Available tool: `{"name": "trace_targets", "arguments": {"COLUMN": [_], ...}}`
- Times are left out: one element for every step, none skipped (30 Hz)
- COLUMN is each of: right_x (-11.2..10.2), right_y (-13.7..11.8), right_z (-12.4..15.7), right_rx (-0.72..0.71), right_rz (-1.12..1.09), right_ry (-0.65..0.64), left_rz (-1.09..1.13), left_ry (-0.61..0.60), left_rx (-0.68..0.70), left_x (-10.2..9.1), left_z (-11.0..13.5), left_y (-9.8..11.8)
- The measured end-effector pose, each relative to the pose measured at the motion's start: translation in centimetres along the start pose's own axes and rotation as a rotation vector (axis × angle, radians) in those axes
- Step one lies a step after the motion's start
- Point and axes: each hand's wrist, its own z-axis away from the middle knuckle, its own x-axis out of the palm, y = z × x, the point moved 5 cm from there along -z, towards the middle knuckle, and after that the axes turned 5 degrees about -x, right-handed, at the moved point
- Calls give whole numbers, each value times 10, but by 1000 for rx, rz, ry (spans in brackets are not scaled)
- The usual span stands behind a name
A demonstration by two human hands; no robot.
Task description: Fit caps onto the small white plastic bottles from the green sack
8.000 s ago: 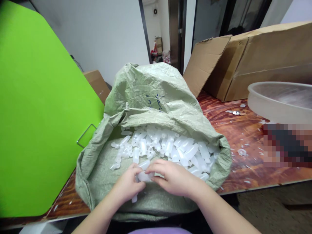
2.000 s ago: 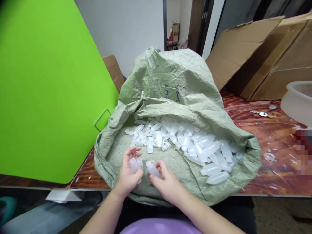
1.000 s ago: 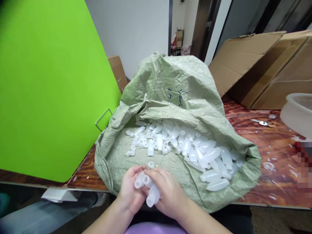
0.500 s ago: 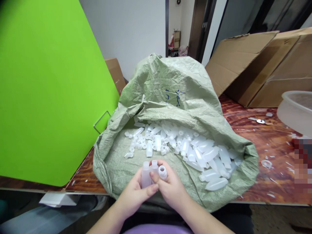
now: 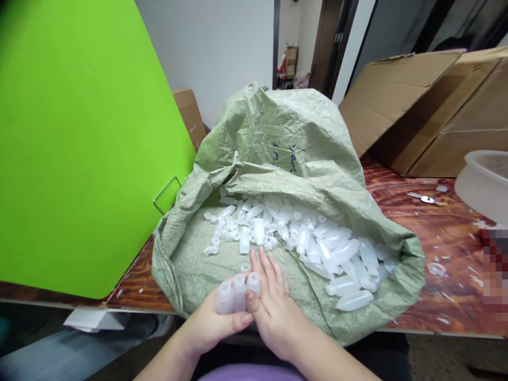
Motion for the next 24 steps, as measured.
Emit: {"name": "trace_targets", "arguments": {"right_x": [0,-1,-1,0,1,2,3,4,4,2,-2,-7,-14,-20,-25,-28,-29,-26,-22,-15,-8,-2,5,9], "right_y": [-1,-3,-5,-7,-9,-10,-12,-13,-15,-16,-17,-16,-13,-10,-6,-3,-1,-1,-3,-4,-5,-5,-5,-4], "right_z": [0,-1,-1,-2,-2,-3,-3,-4,-6,-8,-10,-13,-16,-19,-22,-25,-27,-30,-33,-37,-40,-43,-46,-49], "right_rx": [-2,-9,-18,-29,-39,-47,-55,-65,-80,-98,-108,-97,-61,-6,50,90,102,87,59,34,19,13,10,7], "right_rz": [24,42,54,61,63,63,63,61,56,44,20,-11,-40,-52,-38,2,61,128,191,249,299,341,372,391], "right_ry": [-4,-7,-11,-17,-27,-38,-47,-54,-59,-57,-43,-16,16,48,67,68,51,25,-1,-22,-39,-52,-65,-75], "left_rz": [-30,-63,-96,-122,-142,-161,-184,-216,-263,-331,-415,-509,-600,-676,-733,-773,-806,-842,-883,-925,-963,-988,-999,-995], "left_ry": [35,79,123,163,195,221,243,267,302,353,420,501,583,660,718,750,756,740,714,688,669,665,677,696], "left_rx": [0,0,-4,-10,-18,-29,-42,-53,-55,-41,-5,49,111,167,208,232,241,241,238,229,211,183,146,102], "left_x": [-2,-5,-7,-10,-12,-14,-16,-18,-21,-25,-31,-37,-43,-50,-57,-62,-66,-69,-70,-70,-69,-69,-69,-69], "left_z": [1,2,4,5,7,8,10,11,13,16,19,23,28,34,38,41,43,43,41,39,36,34,31,30], "left_y": [-1,-1,-1,-1,-1,-2,-2,-2,-1,1,4,8,13,17,19,20,20,19,17,16,14,13,12,11]}}
